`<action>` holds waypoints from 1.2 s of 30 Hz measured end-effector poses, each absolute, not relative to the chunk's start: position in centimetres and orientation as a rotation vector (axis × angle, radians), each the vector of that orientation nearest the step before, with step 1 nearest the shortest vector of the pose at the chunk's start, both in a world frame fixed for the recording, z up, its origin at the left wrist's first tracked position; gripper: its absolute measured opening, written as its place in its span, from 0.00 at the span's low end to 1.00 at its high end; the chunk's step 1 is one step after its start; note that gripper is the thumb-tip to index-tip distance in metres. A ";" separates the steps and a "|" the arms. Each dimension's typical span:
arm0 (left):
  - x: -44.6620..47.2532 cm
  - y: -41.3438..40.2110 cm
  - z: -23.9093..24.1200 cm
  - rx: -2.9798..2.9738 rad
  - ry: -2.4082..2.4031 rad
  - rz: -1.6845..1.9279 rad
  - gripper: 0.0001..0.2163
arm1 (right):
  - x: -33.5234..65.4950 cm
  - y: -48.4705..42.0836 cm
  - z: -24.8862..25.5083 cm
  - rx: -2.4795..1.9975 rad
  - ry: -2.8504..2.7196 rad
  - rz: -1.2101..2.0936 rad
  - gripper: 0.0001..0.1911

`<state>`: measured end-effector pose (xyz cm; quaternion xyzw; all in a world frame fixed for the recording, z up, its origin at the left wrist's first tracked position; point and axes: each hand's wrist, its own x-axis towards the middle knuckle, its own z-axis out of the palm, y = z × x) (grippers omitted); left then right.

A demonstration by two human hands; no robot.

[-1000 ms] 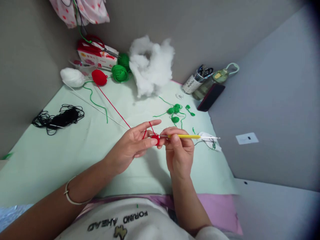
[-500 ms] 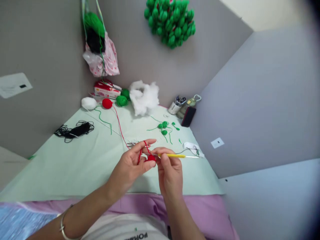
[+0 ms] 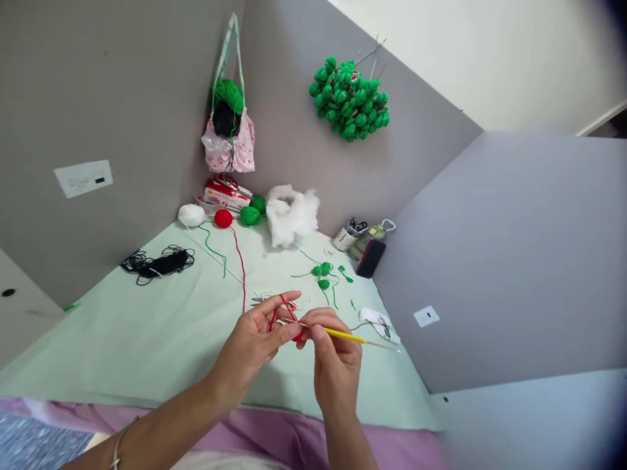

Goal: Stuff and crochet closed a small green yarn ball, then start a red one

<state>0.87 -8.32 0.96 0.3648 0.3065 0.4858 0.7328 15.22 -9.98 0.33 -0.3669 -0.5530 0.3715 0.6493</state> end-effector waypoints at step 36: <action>4.0 -7.1 -1.7 0.534 0.550 0.873 0.09 | 20.6 -11.3 -1.8 -1.145 -1.504 0.871 0.14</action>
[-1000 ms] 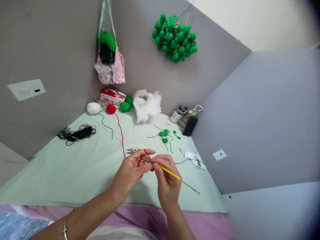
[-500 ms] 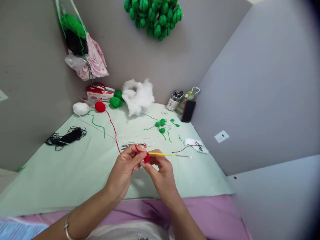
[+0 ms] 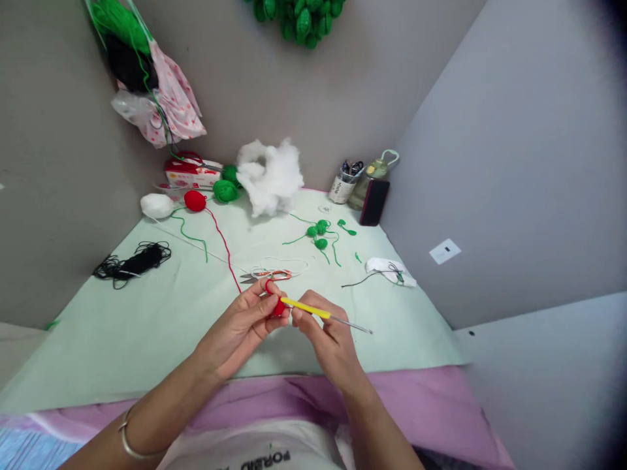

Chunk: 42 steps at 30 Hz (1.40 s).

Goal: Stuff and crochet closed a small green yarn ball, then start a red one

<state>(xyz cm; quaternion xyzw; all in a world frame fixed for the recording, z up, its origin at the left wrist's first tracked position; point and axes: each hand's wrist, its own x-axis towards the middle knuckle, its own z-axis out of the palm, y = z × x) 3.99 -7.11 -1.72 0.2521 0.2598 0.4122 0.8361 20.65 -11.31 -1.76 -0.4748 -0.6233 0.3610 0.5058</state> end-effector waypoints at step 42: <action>3.2 -3.0 -0.9 0.879 0.375 0.691 0.07 | 21.0 -6.6 0.1 -0.778 -0.792 1.638 0.13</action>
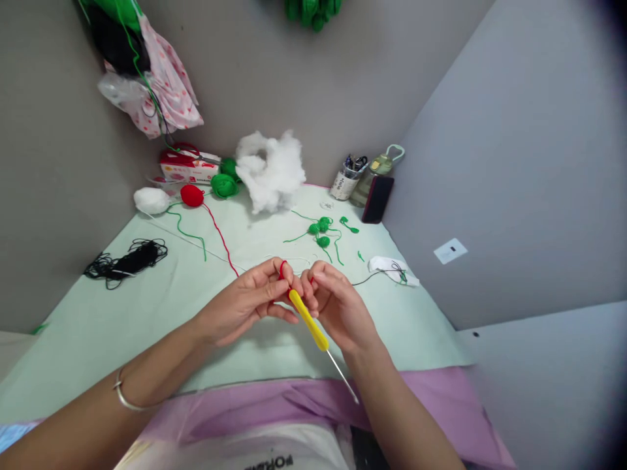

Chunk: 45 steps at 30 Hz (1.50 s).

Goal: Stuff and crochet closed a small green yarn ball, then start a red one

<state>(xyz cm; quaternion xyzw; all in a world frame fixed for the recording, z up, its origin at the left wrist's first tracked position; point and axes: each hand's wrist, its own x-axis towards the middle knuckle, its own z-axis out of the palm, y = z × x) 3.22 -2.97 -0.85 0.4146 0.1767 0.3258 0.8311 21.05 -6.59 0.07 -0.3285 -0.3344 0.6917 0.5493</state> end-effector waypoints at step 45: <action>3.3 4.8 -7.9 0.909 0.932 0.791 0.14 | 21.0 1.8 -5.5 -1.251 -1.232 1.383 0.14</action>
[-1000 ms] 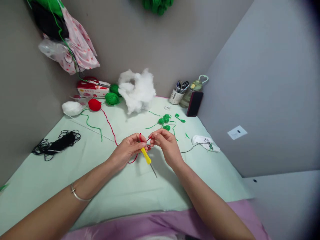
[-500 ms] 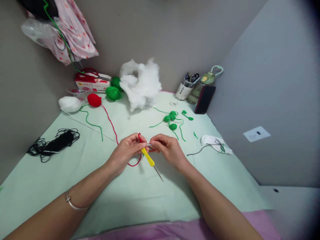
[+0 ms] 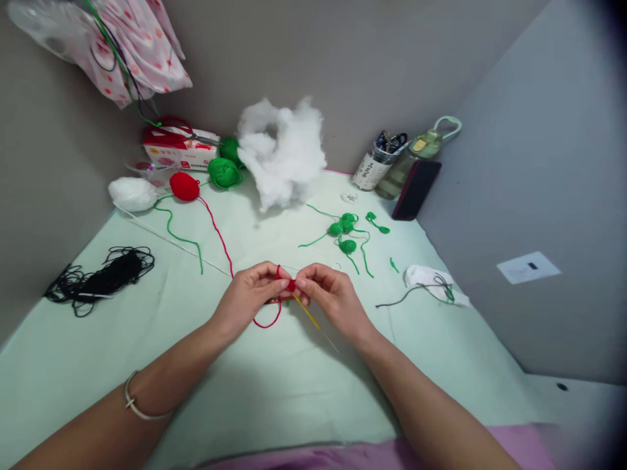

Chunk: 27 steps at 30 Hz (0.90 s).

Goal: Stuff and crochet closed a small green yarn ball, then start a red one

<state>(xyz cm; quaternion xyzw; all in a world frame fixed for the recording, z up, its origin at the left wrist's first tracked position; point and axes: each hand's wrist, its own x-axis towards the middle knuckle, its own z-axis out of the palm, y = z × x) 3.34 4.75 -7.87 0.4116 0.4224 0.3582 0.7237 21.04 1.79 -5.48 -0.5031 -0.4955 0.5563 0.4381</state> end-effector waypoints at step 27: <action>2.9 4.7 -9.2 0.872 0.798 0.734 0.11 | 21.2 0.9 -8.3 -1.155 -2.257 -0.211 0.11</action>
